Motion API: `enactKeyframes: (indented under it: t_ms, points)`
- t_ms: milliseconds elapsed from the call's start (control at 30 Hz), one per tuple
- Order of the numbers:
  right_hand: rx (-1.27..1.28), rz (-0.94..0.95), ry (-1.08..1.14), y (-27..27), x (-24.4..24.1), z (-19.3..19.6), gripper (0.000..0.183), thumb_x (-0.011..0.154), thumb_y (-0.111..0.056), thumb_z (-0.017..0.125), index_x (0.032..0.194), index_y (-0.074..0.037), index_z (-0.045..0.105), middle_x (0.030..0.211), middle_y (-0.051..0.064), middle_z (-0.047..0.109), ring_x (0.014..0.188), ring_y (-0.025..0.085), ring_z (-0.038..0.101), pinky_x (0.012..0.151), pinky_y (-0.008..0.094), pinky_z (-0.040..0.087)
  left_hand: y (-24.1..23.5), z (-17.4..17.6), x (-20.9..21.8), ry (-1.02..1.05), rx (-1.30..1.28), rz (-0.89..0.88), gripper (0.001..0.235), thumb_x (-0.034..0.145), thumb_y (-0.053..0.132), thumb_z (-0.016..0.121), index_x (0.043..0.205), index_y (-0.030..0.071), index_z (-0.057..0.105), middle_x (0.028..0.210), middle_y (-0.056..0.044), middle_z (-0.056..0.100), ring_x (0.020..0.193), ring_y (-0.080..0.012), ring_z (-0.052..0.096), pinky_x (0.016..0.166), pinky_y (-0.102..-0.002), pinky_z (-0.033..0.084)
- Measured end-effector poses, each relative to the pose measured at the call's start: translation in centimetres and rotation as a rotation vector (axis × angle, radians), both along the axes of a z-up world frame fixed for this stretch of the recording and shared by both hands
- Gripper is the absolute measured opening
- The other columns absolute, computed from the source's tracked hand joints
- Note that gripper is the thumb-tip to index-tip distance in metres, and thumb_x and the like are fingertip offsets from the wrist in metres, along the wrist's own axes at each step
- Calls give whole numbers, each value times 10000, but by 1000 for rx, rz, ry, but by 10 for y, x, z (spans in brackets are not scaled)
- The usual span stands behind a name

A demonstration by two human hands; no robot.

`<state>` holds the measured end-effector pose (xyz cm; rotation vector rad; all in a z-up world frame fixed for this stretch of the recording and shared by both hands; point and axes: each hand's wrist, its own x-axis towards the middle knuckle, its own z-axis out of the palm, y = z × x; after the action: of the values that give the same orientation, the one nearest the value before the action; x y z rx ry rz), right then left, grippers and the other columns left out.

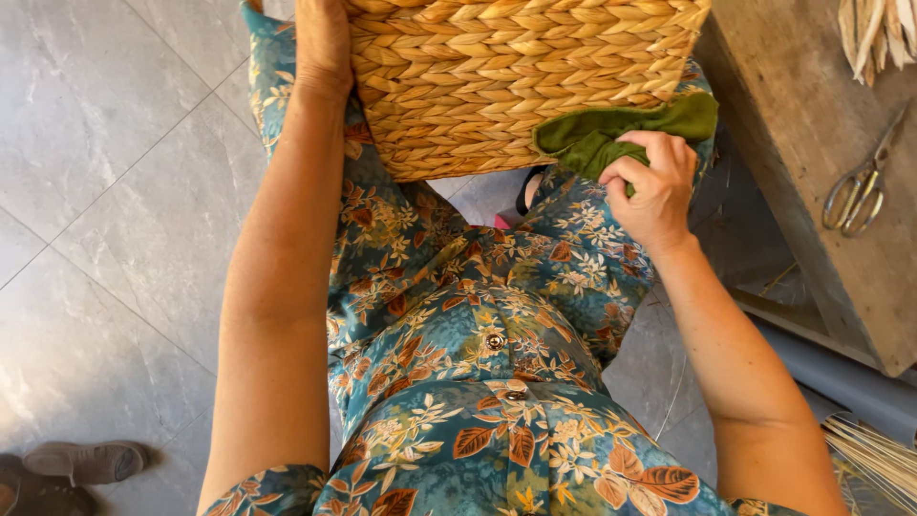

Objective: The person wipes the exterior and interior surfaces of a woven basket using a green cloth. They rotate the basket to reach different sides and continue wiping the inside walls and bottom.

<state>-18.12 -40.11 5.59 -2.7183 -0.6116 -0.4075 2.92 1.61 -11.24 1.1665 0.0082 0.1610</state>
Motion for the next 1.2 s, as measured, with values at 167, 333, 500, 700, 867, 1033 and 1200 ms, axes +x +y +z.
enactKeyframes:
  t_ms: [167,333,500,700,867,1033,1200]
  points:
    - [168,102,-14,77,0,-21,147,761,-65,764,770,-197,701,1195,35,636,1101,299,553,900,445,389,1,-2,-2,-23,29,9,489,995,466,595,1154,6,637,1093,-61,614,1029,-169,540,933,-390,500]
    - [245,350,-11,171,10,-20,165,741,-89,779,820,-206,695,1217,15,614,1083,261,555,825,423,384,5,9,-6,-72,156,70,443,1043,432,565,1107,1,642,1083,-55,611,1026,-180,548,955,-386,490]
    - [230,430,-68,163,21,-21,146,796,-79,780,881,-168,700,1265,25,610,1108,247,589,848,393,424,0,29,-12,-63,75,47,459,1053,453,566,1194,20,625,1154,-65,607,1085,-190,550,1008,-385,481]
    - [176,-25,-157,43,23,-25,128,822,-23,748,847,-138,699,1211,86,646,1107,293,606,920,425,466,-4,43,-20,-56,-25,-28,516,1046,484,591,1318,46,588,1275,-92,592,1209,-225,551,1088,-408,464]
    - [557,-326,-149,-29,41,-18,120,896,52,698,907,-68,707,1124,107,626,1087,268,653,957,386,525,-9,51,-20,-25,-58,-47,535,1016,481,598,1349,63,563,1310,-89,585,1248,-227,536,1107,-411,445]
    - [679,-311,-234,17,53,-14,153,873,63,665,875,-83,710,1068,91,610,1077,264,629,974,369,513,-14,67,-20,-8,-15,-7,513,1026,468,607,1316,46,614,1300,-84,590,1246,-225,533,1117,-386,418]
    - [558,-54,-152,147,41,-20,215,816,14,753,883,-190,742,1173,55,607,1103,249,592,912,415,490,-16,92,-27,-38,-43,-38,502,1043,475,601,1317,55,622,1301,-76,586,1243,-219,536,1130,-386,426]
